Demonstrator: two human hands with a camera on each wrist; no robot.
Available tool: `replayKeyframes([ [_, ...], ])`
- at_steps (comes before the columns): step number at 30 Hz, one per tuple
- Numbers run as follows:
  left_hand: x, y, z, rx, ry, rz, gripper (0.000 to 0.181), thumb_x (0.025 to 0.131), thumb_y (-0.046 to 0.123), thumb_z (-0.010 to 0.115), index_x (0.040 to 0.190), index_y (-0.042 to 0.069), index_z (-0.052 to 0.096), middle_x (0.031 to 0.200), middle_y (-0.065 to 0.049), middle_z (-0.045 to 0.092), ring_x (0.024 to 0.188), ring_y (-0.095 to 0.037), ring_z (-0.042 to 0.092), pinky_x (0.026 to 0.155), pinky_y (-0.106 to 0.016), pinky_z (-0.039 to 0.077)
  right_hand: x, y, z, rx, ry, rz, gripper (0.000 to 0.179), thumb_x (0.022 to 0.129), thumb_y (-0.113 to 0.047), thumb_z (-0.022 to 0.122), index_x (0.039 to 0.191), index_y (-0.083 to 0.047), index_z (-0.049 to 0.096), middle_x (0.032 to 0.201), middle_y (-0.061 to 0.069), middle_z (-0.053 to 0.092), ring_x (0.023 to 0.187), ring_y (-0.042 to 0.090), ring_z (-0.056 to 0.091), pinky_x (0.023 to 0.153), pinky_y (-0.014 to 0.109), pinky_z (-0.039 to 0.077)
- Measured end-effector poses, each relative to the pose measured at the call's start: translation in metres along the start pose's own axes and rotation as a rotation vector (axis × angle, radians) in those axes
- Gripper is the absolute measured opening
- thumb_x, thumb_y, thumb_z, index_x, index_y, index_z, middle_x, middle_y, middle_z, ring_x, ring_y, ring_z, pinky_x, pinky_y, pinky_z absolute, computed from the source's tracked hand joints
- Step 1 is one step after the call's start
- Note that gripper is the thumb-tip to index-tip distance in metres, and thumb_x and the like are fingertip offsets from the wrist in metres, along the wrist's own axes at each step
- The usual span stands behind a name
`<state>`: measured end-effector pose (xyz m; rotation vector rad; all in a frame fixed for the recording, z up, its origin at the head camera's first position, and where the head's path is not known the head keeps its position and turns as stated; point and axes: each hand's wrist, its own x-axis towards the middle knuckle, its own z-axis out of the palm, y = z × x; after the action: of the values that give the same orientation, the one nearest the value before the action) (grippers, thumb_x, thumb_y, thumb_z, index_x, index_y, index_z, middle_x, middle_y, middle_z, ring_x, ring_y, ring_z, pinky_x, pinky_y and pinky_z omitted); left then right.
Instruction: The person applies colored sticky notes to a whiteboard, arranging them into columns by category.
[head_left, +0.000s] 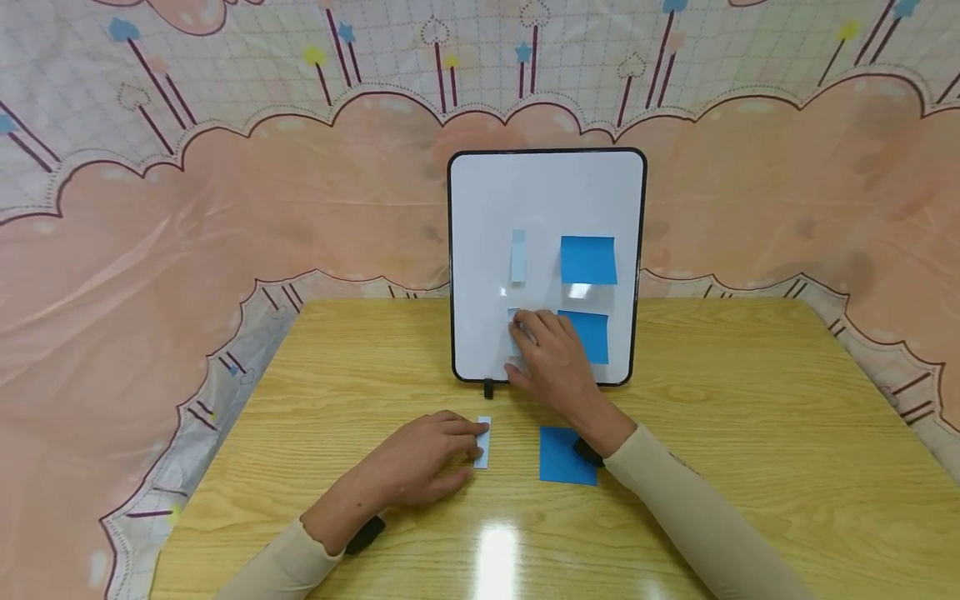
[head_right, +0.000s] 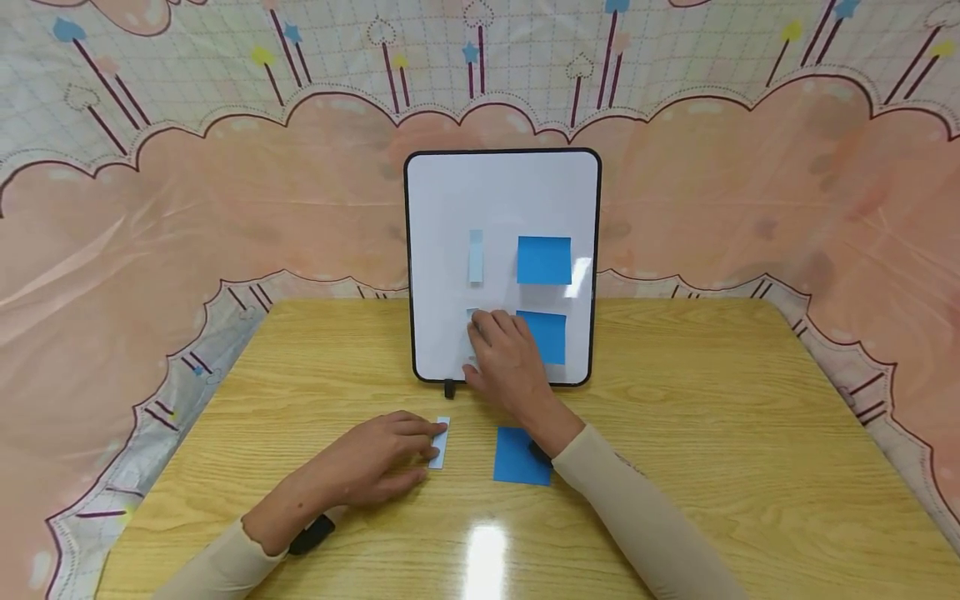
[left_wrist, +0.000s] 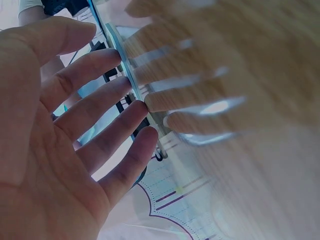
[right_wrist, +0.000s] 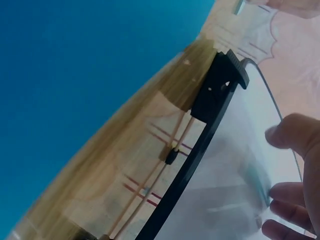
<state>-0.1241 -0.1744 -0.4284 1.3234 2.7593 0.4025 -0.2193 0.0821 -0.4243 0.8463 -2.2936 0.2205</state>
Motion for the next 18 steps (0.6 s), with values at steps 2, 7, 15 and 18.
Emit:
replayKeyframes([
  [2, 0.000, 0.000, 0.000, 0.003, -0.001, -0.003, 0.022, 0.104, 0.028, 0.068, 0.121, 0.018, 0.077, 0.152, -0.001, 0.061, 0.137, -0.021, 0.058, 0.111, -0.043, 0.050, -0.002, 0.000, 0.000, -0.004, -0.010, -0.004, 0.064, 0.082, -0.036, 0.091, 0.131, 0.002, 0.073, 0.133, 0.014, 0.065, 0.121, 0.032, 0.059, 0.101, 0.045, 0.050],
  [7, 0.001, 0.000, -0.001, 0.006, -0.012, -0.014, 0.022, 0.105, 0.030, 0.067, 0.121, 0.019, 0.077, 0.152, 0.000, 0.060, 0.138, -0.019, 0.057, 0.113, -0.041, 0.049, -0.006, -0.001, -0.001, -0.027, -0.033, -0.019, 0.068, 0.085, -0.039, 0.086, 0.137, 0.001, 0.069, 0.139, 0.014, 0.062, 0.125, 0.032, 0.056, 0.106, 0.047, 0.047],
  [15, 0.002, -0.001, -0.003, 0.025, 0.004, 0.008, 0.019, 0.104, 0.029, 0.068, 0.118, 0.018, 0.077, 0.147, -0.002, 0.064, 0.135, -0.022, 0.059, 0.112, -0.043, 0.050, -0.011, -0.002, -0.005, -0.050, -0.088, -0.020, 0.067, 0.089, -0.035, 0.083, 0.143, 0.000, 0.065, 0.145, 0.014, 0.057, 0.130, 0.034, 0.051, 0.109, 0.049, 0.044],
  [18, 0.003, -0.001, -0.004, 0.029, 0.004, 0.008, 0.022, 0.105, 0.029, 0.067, 0.121, 0.017, 0.076, 0.145, -0.002, 0.065, 0.134, -0.021, 0.060, 0.112, -0.043, 0.049, -0.011, -0.003, -0.008, -0.051, -0.137, -0.005, 0.067, 0.091, -0.034, 0.082, 0.146, -0.001, 0.062, 0.149, 0.013, 0.054, 0.134, 0.034, 0.049, 0.111, 0.049, 0.042],
])
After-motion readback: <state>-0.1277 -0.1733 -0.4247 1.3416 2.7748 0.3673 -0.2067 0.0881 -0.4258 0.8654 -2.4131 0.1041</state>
